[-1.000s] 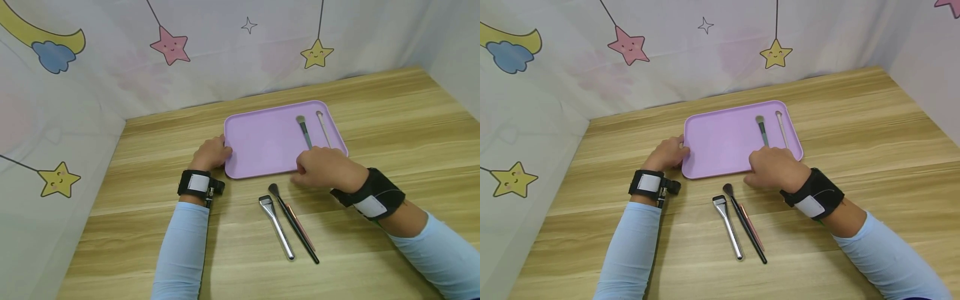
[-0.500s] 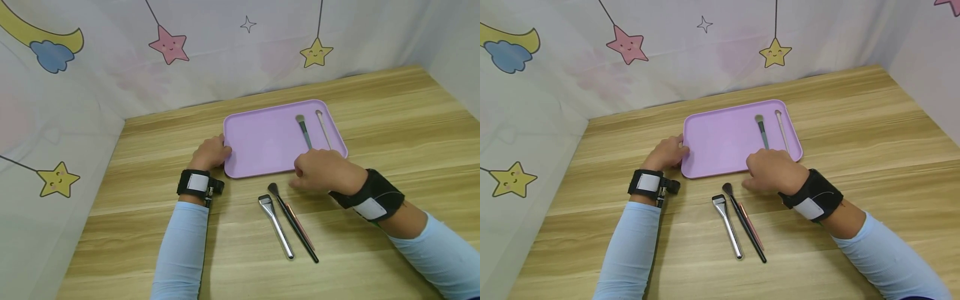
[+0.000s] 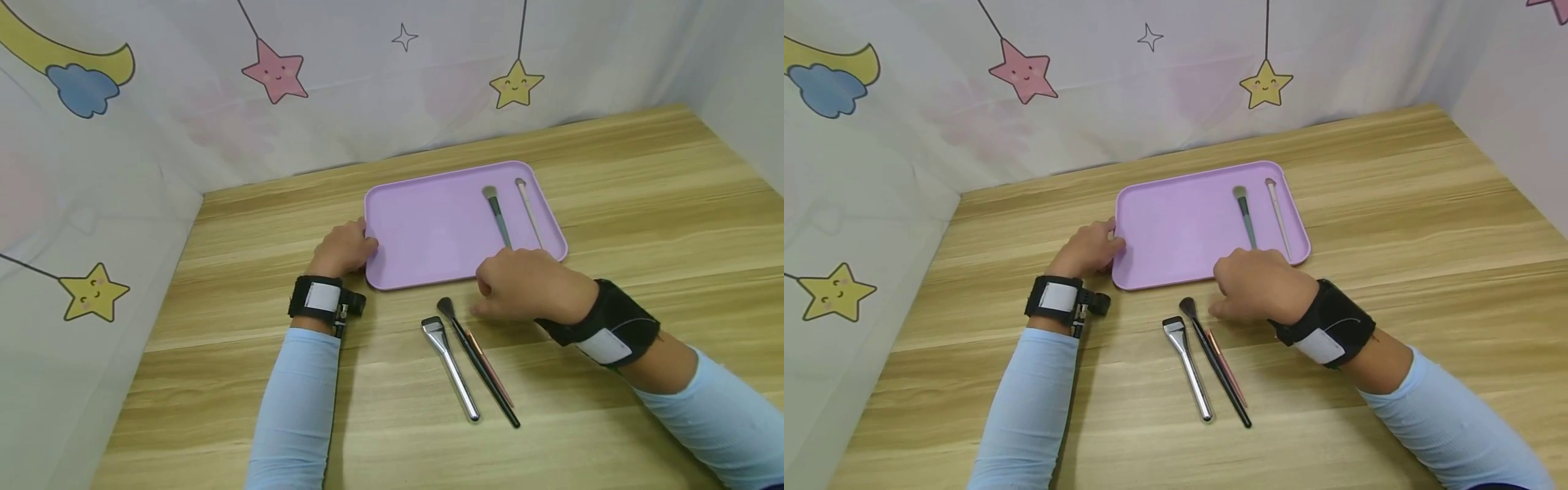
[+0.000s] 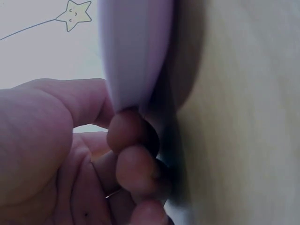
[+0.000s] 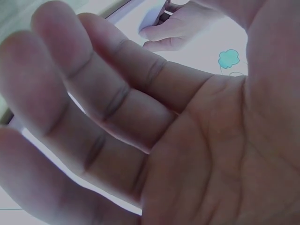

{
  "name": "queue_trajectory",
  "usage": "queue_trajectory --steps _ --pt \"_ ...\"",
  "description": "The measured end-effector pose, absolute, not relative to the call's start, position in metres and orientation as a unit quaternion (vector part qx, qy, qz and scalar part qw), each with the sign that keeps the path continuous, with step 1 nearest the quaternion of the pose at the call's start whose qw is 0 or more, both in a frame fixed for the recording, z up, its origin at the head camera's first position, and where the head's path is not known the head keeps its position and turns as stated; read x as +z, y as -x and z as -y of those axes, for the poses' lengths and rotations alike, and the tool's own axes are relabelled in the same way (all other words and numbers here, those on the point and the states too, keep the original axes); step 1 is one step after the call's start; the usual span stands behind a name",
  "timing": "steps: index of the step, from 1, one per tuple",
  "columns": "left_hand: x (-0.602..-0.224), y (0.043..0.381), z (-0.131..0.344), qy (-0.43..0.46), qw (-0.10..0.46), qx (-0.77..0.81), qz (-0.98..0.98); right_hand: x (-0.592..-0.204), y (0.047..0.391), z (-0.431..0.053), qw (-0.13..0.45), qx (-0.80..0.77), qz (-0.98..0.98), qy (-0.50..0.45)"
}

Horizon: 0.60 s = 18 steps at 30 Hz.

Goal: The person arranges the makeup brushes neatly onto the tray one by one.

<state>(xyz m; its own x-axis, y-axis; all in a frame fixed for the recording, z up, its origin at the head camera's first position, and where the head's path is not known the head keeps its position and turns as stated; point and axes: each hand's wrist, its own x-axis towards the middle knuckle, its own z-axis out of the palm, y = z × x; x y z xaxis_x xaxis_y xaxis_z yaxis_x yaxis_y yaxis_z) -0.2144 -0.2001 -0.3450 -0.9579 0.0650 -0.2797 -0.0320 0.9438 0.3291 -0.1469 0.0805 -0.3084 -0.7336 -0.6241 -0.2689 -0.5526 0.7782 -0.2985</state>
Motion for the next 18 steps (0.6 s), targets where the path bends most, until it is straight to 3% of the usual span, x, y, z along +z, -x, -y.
queue_trajectory --steps 18 --pt "-0.3437 0.2144 0.1993 -0.003 0.153 0.163 -0.975 -0.3051 0.1414 -0.0784 0.205 -0.074 -0.922 0.319"
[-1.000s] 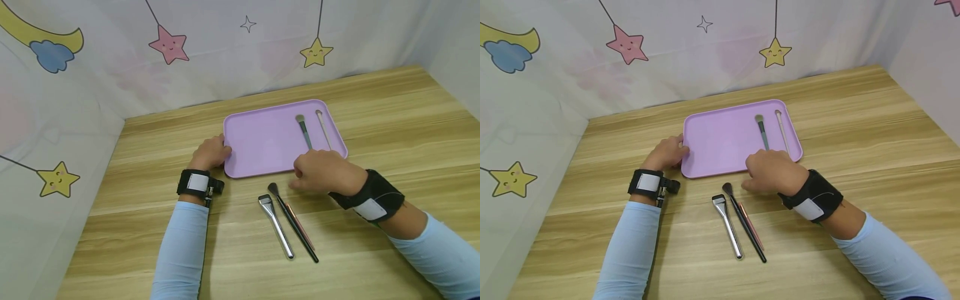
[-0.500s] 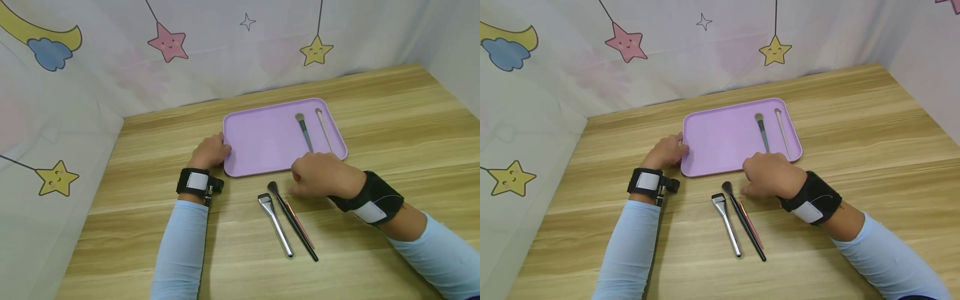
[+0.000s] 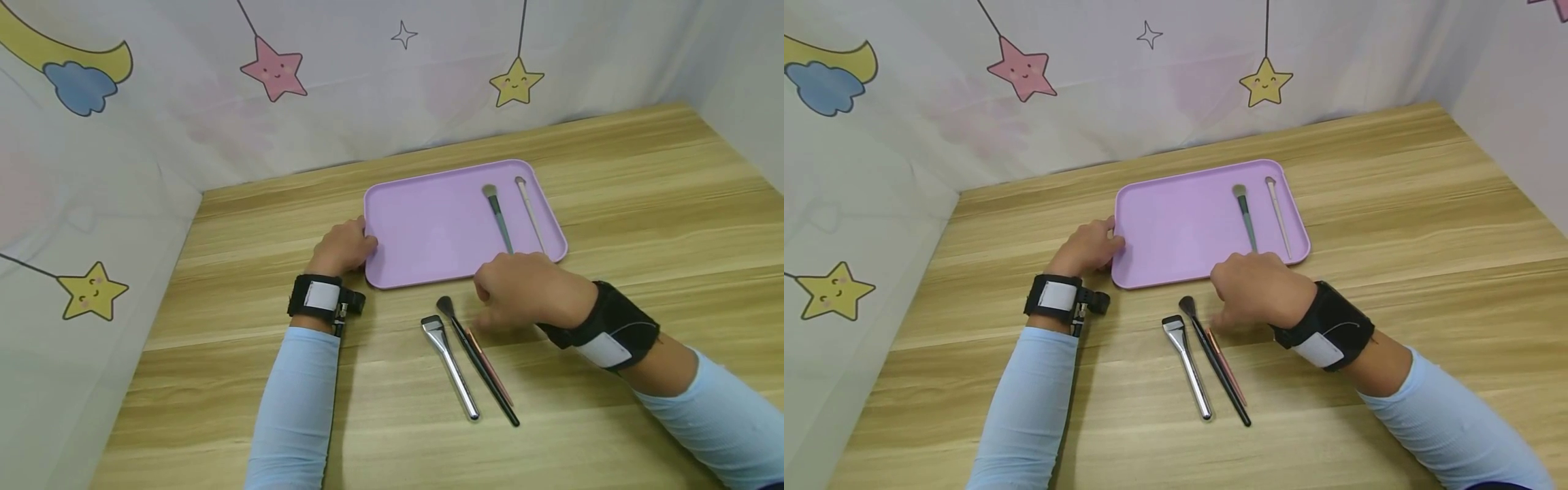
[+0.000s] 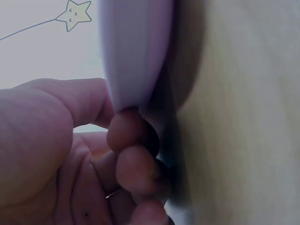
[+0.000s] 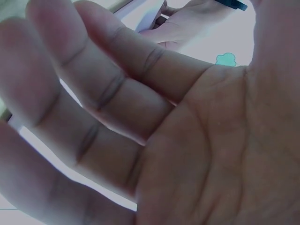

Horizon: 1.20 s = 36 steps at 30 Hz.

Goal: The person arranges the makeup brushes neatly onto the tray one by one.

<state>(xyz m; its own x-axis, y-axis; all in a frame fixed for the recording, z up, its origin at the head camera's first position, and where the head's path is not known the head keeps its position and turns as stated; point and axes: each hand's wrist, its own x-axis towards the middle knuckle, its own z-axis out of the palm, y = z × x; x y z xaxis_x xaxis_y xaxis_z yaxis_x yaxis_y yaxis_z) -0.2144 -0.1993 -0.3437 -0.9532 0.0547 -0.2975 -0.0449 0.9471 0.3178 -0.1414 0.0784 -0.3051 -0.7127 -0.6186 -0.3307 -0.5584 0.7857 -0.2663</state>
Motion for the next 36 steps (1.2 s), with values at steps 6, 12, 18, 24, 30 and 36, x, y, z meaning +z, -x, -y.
queue_trajectory --steps 6,12,18,24,30,36 --pt "-0.343 0.214 0.199 -0.004 0.153 0.168 -0.974 -0.305 0.137 -0.076 0.215 -0.065 -0.920 0.323" --pt "-0.344 0.213 0.199 -0.005 0.153 0.171 -0.973 -0.306 0.133 -0.074 0.225 -0.058 -0.915 0.329" --pt "-0.345 0.215 0.199 -0.004 0.159 0.172 -0.972 -0.308 0.132 -0.072 0.230 -0.048 -0.914 0.331" --pt "-0.344 0.215 0.199 -0.001 0.161 0.179 -0.971 -0.308 0.131 -0.071 0.231 -0.047 -0.910 0.342" --pt "-0.345 0.215 0.199 -0.004 0.157 0.178 -0.971 -0.310 0.128 -0.070 0.229 -0.053 -0.907 0.350" --pt "-0.345 0.215 0.200 -0.005 0.154 0.170 -0.973 -0.314 0.126 -0.069 0.229 -0.051 -0.905 0.354"
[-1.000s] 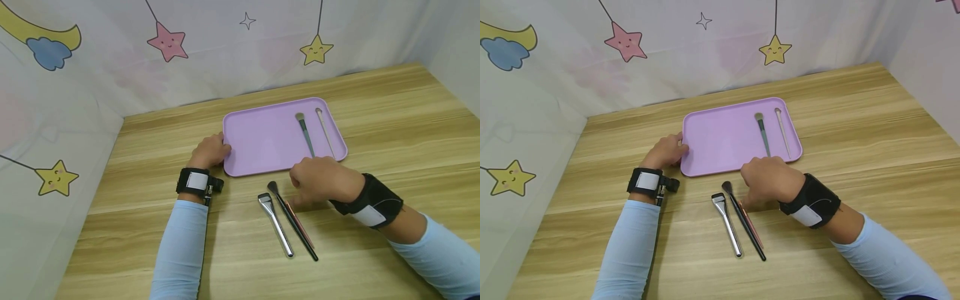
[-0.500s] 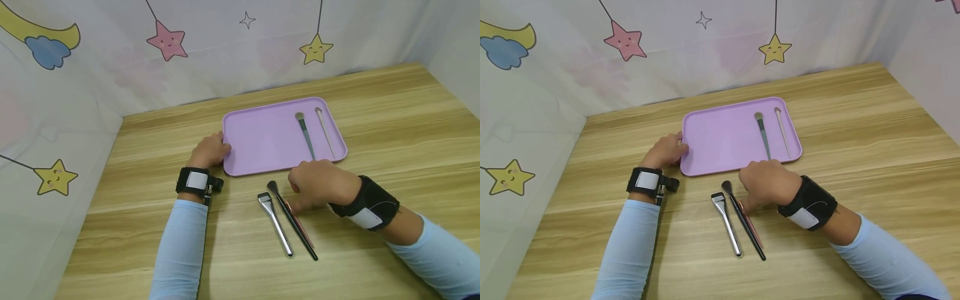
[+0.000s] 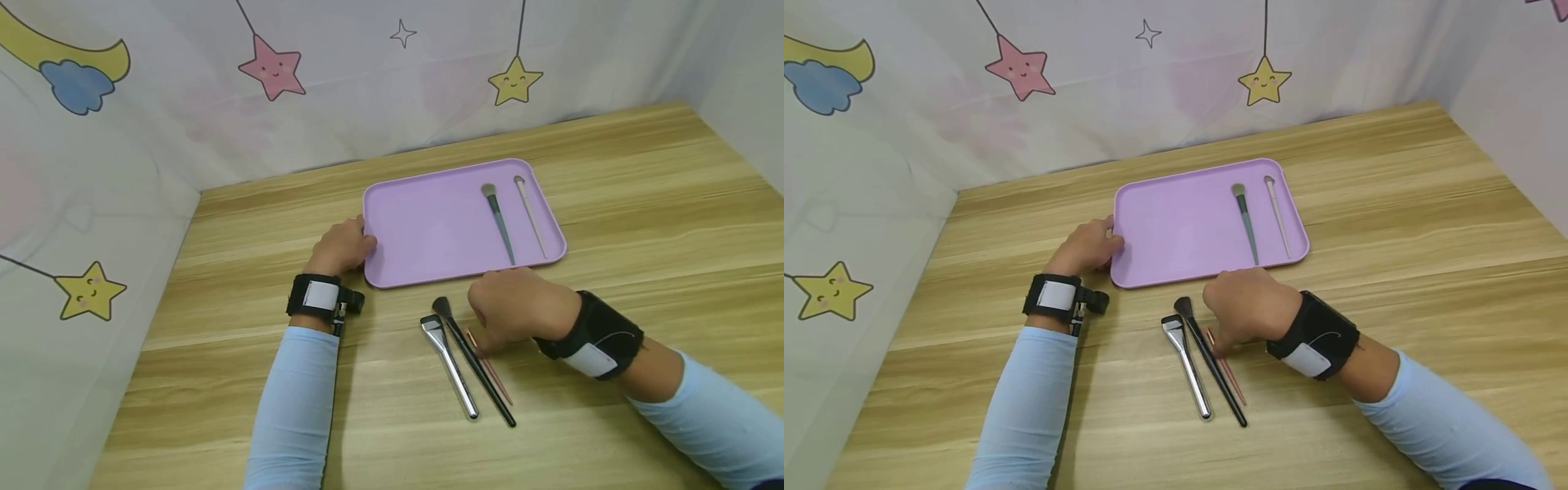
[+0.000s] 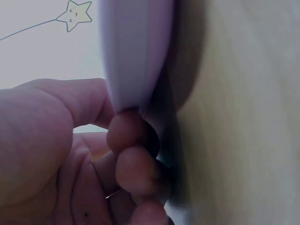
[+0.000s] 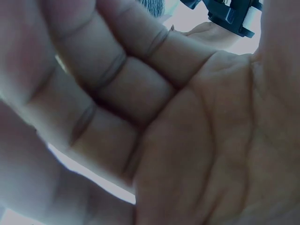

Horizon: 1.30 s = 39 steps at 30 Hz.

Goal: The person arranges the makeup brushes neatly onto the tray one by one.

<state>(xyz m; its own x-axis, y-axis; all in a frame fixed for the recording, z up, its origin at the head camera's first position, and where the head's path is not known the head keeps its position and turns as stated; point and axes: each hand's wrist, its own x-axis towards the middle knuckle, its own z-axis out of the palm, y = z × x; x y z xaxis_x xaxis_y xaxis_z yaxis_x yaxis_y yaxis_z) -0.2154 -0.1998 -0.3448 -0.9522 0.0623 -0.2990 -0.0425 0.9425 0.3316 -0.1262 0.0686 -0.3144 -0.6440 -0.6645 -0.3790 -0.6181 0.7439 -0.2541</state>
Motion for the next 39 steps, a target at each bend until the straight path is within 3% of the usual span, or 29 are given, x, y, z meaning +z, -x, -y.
queue_trajectory --steps 14,31,39 --pt "-0.346 0.216 0.200 -0.004 0.154 0.164 -0.974 -0.317 0.129 -0.070 0.199 -0.064 -0.904 0.373" --pt "-0.348 0.216 0.201 -0.007 0.151 0.168 -0.974 -0.322 0.132 -0.069 0.211 -0.069 -0.908 0.356" --pt "-0.349 0.217 0.201 -0.008 0.149 0.167 -0.975 -0.323 0.136 -0.070 0.176 -0.122 -0.908 0.361"
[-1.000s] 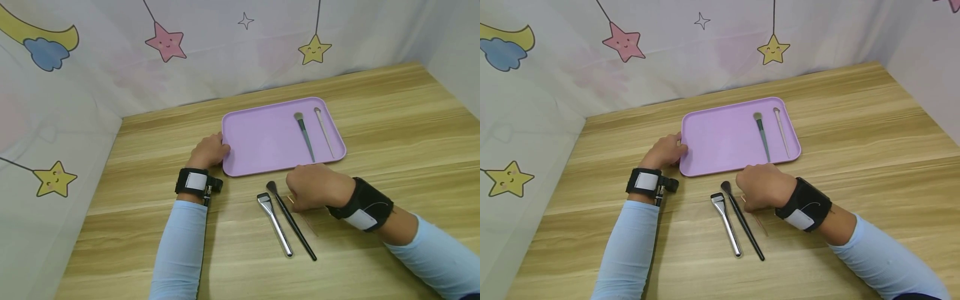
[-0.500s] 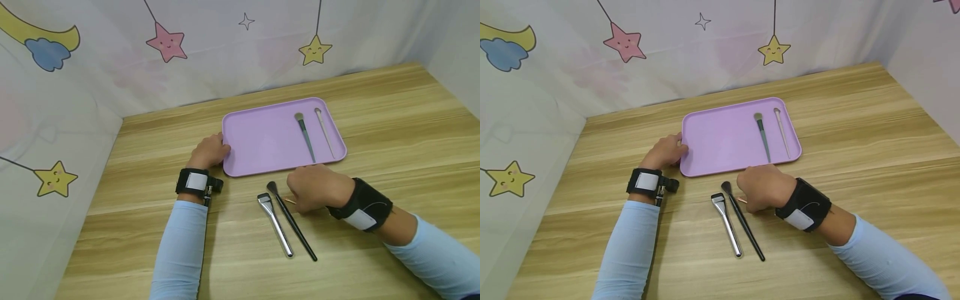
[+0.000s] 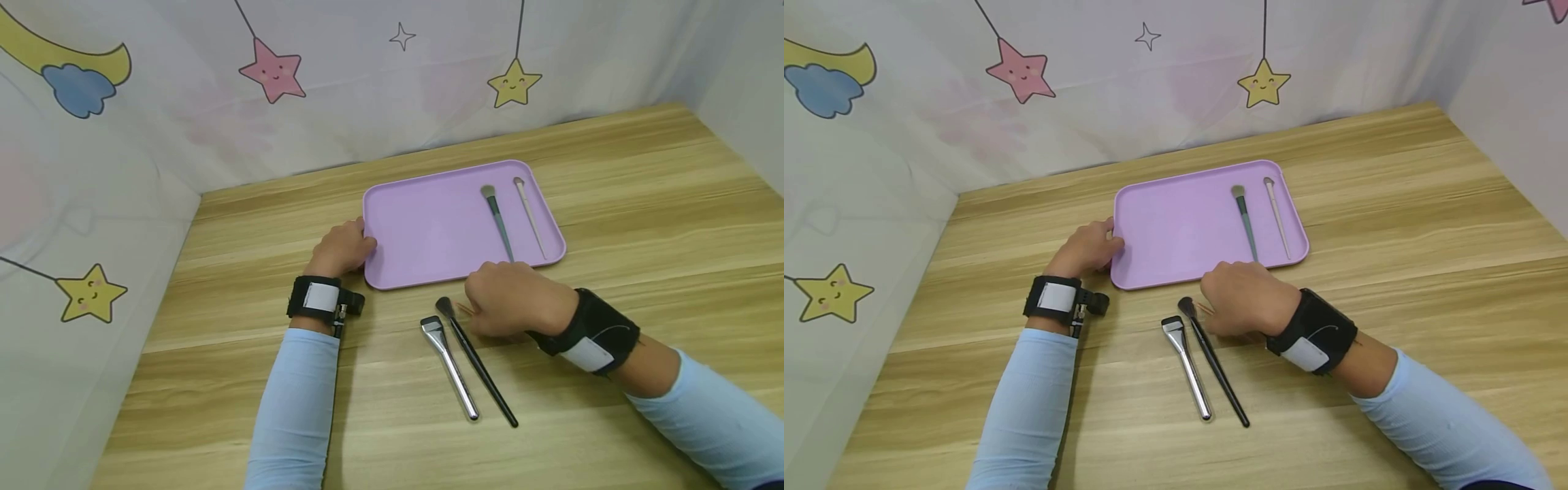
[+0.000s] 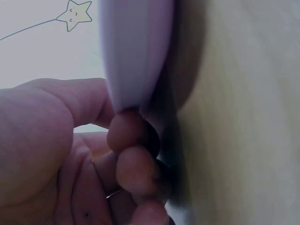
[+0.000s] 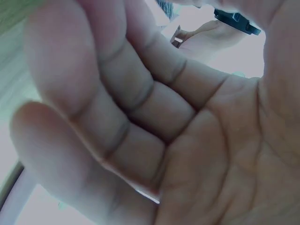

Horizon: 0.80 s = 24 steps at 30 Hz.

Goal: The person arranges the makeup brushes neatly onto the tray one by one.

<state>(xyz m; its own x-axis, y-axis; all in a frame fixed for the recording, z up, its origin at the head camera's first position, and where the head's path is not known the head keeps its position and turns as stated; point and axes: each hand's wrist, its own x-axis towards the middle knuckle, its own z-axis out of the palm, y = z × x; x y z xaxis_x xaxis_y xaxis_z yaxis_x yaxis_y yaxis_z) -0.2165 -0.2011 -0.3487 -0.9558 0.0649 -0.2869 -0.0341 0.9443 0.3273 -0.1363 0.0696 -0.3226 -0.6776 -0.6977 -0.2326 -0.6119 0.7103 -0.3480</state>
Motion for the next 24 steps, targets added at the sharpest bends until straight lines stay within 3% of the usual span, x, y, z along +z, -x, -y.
queue_trajectory --steps 24 --pt "-0.3444 0.2137 0.2000 -0.008 0.155 0.165 -0.974 -0.3233 0.1424 -0.0670 0.071 -0.182 -0.924 0.329"
